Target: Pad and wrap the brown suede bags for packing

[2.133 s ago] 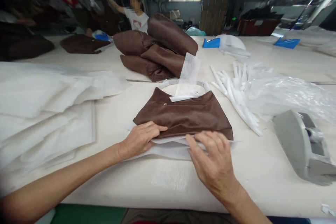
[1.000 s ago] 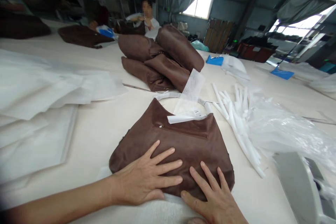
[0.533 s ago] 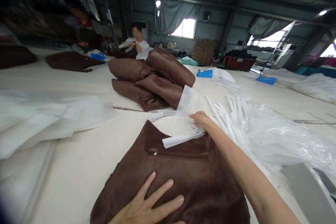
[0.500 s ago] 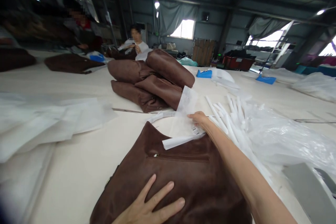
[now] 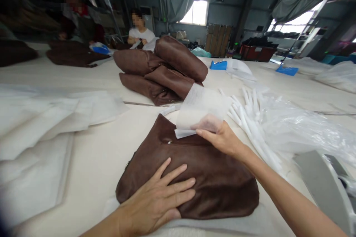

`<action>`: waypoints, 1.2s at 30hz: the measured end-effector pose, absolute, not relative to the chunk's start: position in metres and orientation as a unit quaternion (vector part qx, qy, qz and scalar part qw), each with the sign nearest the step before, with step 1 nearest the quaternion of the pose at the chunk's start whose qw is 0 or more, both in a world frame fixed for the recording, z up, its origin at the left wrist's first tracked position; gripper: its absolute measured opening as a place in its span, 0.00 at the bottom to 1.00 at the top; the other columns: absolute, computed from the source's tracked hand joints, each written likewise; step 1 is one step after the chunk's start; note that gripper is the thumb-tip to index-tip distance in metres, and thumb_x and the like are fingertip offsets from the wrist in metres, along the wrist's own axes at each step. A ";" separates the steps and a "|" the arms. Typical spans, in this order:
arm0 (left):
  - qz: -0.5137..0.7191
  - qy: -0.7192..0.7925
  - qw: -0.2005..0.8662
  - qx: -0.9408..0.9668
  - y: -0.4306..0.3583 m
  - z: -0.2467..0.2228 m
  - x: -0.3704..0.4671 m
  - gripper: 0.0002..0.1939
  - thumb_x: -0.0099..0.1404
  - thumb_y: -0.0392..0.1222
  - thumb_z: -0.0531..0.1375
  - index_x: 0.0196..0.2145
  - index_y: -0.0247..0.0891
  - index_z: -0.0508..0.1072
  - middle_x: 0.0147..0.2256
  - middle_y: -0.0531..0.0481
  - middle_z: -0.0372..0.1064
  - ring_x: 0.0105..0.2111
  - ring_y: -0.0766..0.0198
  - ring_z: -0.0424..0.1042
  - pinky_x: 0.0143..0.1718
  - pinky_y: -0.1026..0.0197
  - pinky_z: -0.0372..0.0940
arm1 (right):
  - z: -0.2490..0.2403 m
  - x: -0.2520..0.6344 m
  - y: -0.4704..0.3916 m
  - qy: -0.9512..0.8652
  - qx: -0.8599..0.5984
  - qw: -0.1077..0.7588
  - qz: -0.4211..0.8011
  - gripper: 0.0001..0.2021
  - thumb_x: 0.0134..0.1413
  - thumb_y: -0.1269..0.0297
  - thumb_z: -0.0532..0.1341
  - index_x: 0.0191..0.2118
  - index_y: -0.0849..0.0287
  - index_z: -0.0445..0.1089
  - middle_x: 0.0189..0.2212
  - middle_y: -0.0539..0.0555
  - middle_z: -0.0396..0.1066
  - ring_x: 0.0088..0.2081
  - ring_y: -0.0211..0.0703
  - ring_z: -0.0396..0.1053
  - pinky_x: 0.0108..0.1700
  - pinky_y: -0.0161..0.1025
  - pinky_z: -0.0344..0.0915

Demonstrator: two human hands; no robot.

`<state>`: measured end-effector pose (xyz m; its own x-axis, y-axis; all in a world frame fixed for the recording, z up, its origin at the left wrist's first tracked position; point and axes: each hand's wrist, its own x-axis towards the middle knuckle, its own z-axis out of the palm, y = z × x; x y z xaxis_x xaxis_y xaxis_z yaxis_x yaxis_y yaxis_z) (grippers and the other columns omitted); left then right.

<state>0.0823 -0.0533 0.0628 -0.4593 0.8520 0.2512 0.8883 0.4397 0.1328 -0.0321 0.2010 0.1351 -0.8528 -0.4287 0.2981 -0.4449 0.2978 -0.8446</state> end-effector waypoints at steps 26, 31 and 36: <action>-0.258 -0.825 0.143 -0.482 -0.047 0.055 0.089 0.19 0.65 0.36 0.53 0.52 0.41 0.72 0.56 0.46 0.71 0.63 0.53 0.61 0.68 0.37 0.33 | 0.043 0.197 0.239 -0.852 0.489 0.028 0.186 0.27 0.63 0.71 0.55 0.67 0.64 0.56 0.64 0.65 0.60 0.67 0.54 0.52 0.64 0.56 0.61; -0.253 -0.834 0.131 -0.472 -0.047 0.055 0.088 0.17 0.66 0.38 0.53 0.50 0.42 0.73 0.55 0.47 0.72 0.61 0.54 0.63 0.68 0.38 0.34 | 0.024 0.183 0.229 -0.845 0.478 0.113 0.211 0.23 0.64 0.73 0.56 0.64 0.62 0.61 0.57 0.63 0.69 0.62 0.53 0.62 0.59 0.53 0.67; -0.254 -0.829 0.136 -0.479 -0.048 0.055 0.088 0.17 0.66 0.38 0.54 0.51 0.41 0.72 0.55 0.46 0.71 0.62 0.53 0.62 0.68 0.37 0.35 | 0.022 0.183 0.223 -0.848 0.453 0.142 0.236 0.23 0.63 0.78 0.52 0.63 0.62 0.61 0.55 0.62 0.71 0.60 0.49 0.66 0.57 0.49 0.68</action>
<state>0.0883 -0.0477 0.0549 -0.5038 0.7256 0.4686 0.8636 0.4124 0.2900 0.1830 0.2235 0.0216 -0.5502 -0.7004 0.4546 -0.8346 0.4786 -0.2727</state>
